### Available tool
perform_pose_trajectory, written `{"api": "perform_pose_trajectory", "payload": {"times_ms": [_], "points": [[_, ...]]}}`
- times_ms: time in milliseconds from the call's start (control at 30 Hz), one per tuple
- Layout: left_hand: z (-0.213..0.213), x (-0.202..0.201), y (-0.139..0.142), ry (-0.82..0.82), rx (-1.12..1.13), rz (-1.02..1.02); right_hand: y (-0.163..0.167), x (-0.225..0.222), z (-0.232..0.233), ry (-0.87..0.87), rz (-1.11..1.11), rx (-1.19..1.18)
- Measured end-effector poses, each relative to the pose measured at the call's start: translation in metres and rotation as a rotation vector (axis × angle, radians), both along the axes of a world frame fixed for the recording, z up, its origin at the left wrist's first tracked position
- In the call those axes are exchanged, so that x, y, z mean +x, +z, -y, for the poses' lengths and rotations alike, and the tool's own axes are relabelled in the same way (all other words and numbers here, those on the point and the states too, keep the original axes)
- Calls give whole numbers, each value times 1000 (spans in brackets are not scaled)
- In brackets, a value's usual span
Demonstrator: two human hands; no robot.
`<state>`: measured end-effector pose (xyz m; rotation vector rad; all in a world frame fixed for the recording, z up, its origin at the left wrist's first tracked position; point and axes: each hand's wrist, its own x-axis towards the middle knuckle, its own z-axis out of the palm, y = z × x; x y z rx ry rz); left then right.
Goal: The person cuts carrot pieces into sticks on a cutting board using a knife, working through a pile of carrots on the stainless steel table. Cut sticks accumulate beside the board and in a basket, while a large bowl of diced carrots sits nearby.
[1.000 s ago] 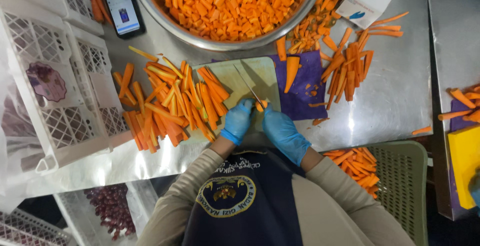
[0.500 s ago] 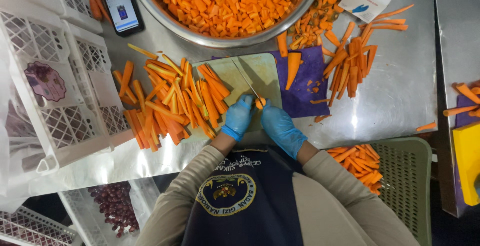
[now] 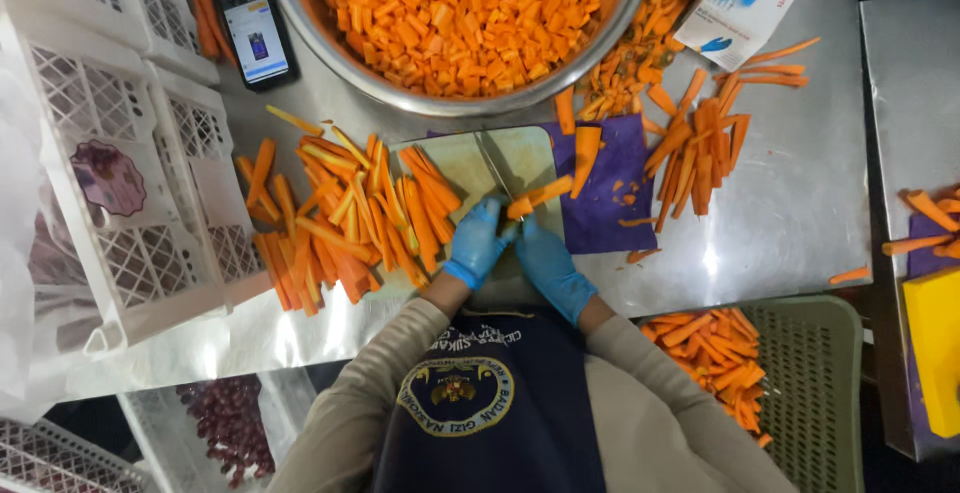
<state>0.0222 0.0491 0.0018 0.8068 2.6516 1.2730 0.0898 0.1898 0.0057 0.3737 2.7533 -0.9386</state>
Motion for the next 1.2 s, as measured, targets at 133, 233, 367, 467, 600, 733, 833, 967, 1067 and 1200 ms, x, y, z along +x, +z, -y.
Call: {"api": "perform_pose_trajectory", "payload": {"times_ms": [133, 233, 367, 467, 600, 733, 833, 967, 1067, 1200], "points": [[-12, -20, 9, 224, -135, 375, 3, 1, -27, -13, 2, -8], [-12, -29, 6, 282, -135, 506, 4, 14, -36, -44, -95, -55], [-10, -20, -1, 274, 37, 453, 7, 33, -30, -148, -75, -103], [-14, -8, 1, 292, 112, 459, 5, 39, -15, -110, -94, 54], [-21, -5, 7, 287, -25, 556, 0, 43, -8, -130, -162, -72], [-22, -7, 10, 257, -83, 508, -5, 41, -7, -101, -175, -34], [-21, -8, 8, 253, 8, 554, -2, 38, -3, -110, -198, -26], [-22, -10, 7, 237, -56, 532, 12, 34, 3, -91, -214, -87], [-22, -10, 13, 224, -75, 532, 17, 34, 5, -108, -168, -106], [-15, -13, 27, 169, -112, 579, 4, 31, 7, -91, -159, -12]]}}
